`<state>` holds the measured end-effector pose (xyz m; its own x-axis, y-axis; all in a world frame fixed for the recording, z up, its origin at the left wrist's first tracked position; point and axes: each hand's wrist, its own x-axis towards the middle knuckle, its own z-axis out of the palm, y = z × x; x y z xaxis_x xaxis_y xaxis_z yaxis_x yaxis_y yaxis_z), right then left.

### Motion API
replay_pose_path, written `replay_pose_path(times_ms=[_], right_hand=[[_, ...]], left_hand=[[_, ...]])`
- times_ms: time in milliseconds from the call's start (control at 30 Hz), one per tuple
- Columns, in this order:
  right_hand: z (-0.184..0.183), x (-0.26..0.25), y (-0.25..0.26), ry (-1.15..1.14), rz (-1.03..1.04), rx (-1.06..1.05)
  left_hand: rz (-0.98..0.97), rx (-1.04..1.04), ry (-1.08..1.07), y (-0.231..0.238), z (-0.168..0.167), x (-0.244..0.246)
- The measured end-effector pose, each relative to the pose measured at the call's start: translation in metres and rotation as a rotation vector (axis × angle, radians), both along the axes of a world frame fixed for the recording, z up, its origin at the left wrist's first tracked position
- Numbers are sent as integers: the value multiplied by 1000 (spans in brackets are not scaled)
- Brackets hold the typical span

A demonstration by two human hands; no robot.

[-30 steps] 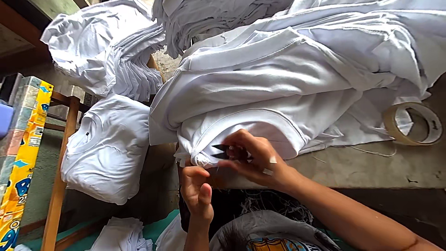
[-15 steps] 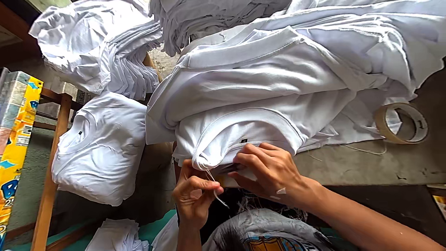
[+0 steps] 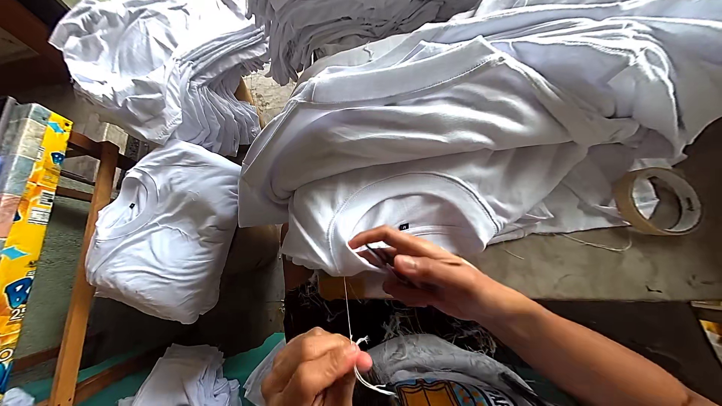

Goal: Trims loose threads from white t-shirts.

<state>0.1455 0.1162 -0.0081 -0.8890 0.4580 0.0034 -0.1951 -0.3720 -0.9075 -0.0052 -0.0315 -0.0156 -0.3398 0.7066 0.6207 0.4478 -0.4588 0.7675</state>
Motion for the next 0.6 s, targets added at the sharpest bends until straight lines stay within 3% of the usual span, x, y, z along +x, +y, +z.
replay_pose_path(times_ms=[67,200,300,433,500,533,600], right_hand=[[-1,1,5,43,28,-175],[-3,0,5,76,47,-176],[-2,0,6,115,80,-53],[-6,-3,6,151,85,77],[3,-10,7,111,58,140],[14,-16,8,82,40,175],[44,-32,17,40,3,242]], left_hand=[[45,-55,55,2,-1,-3],[217,-255,248,9,-15,-10],[27,-227,185,1,-12,-15],[-447,-74,-41,-9,5,-17],[-622,-178,-28,-3,5,-12],[-640,-283,6,3,2,-11],[-468,-461,-42,25,-8,-24]])
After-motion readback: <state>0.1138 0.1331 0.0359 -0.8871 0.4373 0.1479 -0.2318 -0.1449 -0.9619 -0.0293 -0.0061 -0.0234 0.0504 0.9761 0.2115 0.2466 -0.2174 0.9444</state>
